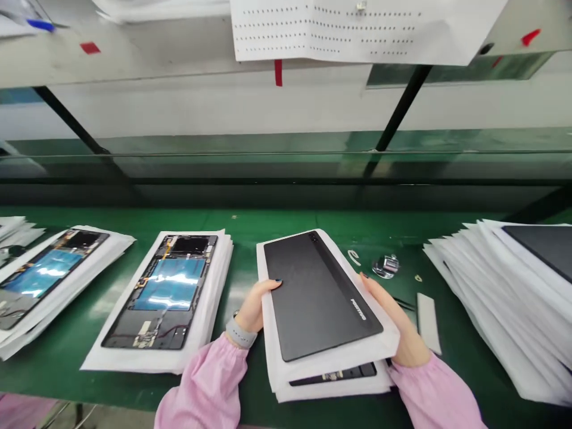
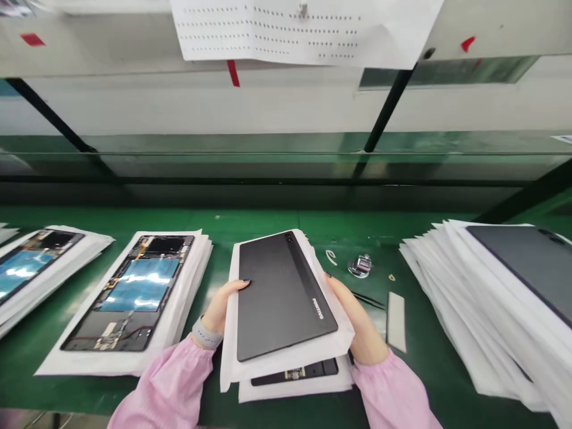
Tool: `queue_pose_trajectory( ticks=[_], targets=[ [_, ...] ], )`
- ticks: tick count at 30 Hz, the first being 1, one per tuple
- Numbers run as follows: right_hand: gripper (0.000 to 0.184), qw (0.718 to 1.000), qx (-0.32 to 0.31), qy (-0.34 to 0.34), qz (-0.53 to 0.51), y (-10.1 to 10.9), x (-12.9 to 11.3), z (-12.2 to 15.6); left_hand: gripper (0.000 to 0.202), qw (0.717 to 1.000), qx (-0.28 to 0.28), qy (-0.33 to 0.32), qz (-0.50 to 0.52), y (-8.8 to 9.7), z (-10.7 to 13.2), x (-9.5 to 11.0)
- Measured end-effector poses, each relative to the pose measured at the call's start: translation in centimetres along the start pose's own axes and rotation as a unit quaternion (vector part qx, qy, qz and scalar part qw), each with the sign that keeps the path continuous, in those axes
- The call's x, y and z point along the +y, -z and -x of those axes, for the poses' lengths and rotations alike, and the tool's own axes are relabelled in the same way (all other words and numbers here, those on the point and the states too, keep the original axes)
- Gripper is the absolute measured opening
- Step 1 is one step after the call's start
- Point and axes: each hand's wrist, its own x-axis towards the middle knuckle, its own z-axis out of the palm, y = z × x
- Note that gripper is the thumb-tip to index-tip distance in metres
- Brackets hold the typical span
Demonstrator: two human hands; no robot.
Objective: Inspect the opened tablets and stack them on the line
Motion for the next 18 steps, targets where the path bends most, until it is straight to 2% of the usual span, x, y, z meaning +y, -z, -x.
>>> queue_pose_trajectory(
  ticks=[2,6,12,15,18],
  targets=[
    [0.023,1.000,0.014,-0.009,-0.008,0.1,0.0,-0.1,0.017,1.000,-0.005,0.004,-0.001,-0.1,0.2,0.0],
    [0.026,0.999,-0.008,-0.031,-0.035,0.6,0.6,-1.0,0.022,1.000,-0.028,-0.004,0.003,-0.6,1.0,0.4],
    [0.042,0.994,-0.073,-0.043,-0.068,0.6,1.9,-1.4,0.039,0.983,-0.147,-0.110,-0.029,-2.0,2.7,0.4],
    [0.042,0.991,-0.104,-0.037,-0.077,0.6,2.2,-1.3,0.047,0.966,-0.191,-0.145,-0.101,-2.8,3.5,0.1],
    [0.039,0.986,-0.138,-0.022,-0.091,0.8,2.3,-1.4,0.045,0.944,-0.235,-0.177,-0.150,-3.6,4.2,-0.1]
  ],
)
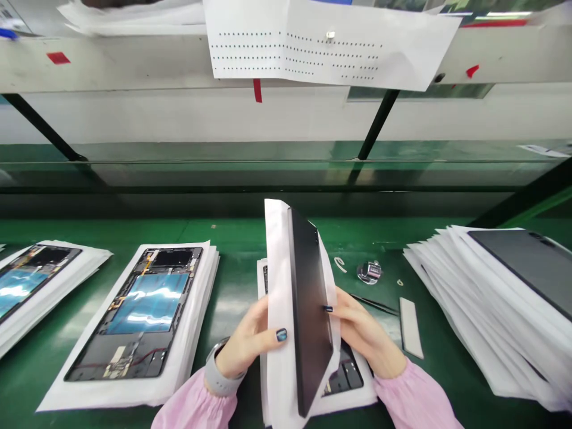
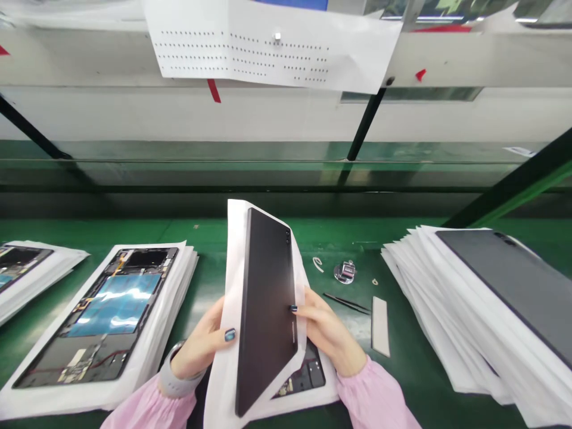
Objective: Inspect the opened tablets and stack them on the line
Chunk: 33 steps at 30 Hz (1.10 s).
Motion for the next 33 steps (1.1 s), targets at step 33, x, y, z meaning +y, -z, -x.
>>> queue_pose_trajectory(
  ticks=[33],
  targets=[
    [0.037,0.901,0.217,0.322,0.192,2.9,3.1,0.0,0.037,0.949,0.282,-0.051,-0.130,0.0,0.7,-0.5]
  ],
)
